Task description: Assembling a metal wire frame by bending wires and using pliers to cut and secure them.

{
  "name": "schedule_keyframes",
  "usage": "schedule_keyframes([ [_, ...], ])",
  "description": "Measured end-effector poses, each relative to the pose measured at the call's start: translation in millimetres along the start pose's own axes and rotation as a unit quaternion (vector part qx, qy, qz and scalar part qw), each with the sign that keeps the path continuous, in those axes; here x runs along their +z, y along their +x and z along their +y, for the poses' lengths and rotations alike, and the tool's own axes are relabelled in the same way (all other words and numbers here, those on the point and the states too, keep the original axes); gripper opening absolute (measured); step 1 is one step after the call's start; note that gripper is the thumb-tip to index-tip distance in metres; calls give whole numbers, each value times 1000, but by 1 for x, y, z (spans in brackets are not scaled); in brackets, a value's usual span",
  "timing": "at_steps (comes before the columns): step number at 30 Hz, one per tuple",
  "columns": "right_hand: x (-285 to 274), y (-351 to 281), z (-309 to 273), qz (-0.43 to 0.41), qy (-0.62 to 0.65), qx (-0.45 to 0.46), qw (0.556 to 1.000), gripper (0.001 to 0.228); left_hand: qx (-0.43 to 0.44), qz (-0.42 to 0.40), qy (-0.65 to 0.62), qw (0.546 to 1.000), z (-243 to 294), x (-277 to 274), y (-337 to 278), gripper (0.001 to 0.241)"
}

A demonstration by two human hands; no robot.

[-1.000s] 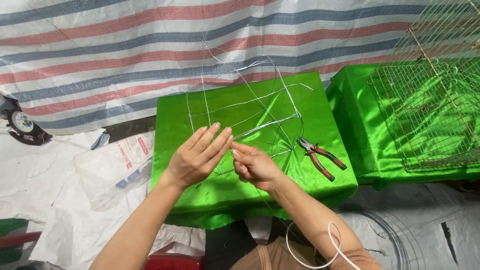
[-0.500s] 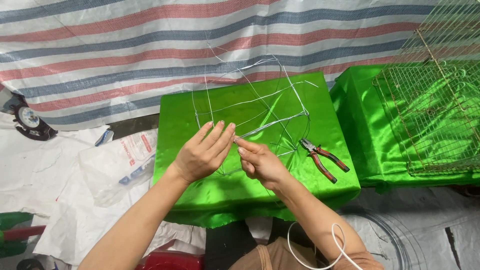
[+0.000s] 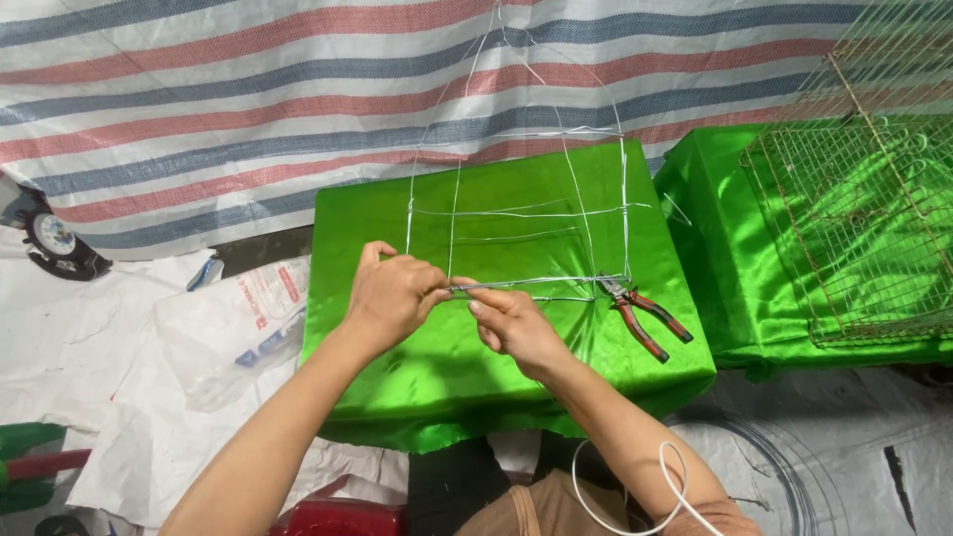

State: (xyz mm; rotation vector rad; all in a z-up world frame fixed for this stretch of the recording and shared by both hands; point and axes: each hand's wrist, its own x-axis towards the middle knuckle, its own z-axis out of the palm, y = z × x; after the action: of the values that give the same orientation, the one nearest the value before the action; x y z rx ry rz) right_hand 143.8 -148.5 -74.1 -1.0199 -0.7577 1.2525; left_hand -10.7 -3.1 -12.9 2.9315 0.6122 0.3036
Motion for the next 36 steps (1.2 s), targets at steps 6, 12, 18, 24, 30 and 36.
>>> schedule_keyframes([
  [6, -3, 7, -15, -6, -29, -7, 1000, 38, -108, -92, -74, 987, 20, -39, 18, 9],
  [12, -7, -1, -41, 9, -118, -6, 993, 26, -55, 40, -112, 991, 12, -7, 7, 18],
  [18, 9, -6, -71, 34, -485, -63, 872, 25, -29, 87, -53, 994, 18, 1, 3, 22],
  [24, 13, -7, -67, 71, -619, -111, 774, 22, -47, 137, -45, 988, 24, 5, 9, 25],
  [30, 16, -8, -84, 16, -558, -52, 828, 24, -48, 155, -20, 986, 27, 5, 10, 26],
  [36, 19, -8, -94, 32, -640, -99, 761, 24, -5, 180, 61, 982, 36, 6, 12, 28],
])
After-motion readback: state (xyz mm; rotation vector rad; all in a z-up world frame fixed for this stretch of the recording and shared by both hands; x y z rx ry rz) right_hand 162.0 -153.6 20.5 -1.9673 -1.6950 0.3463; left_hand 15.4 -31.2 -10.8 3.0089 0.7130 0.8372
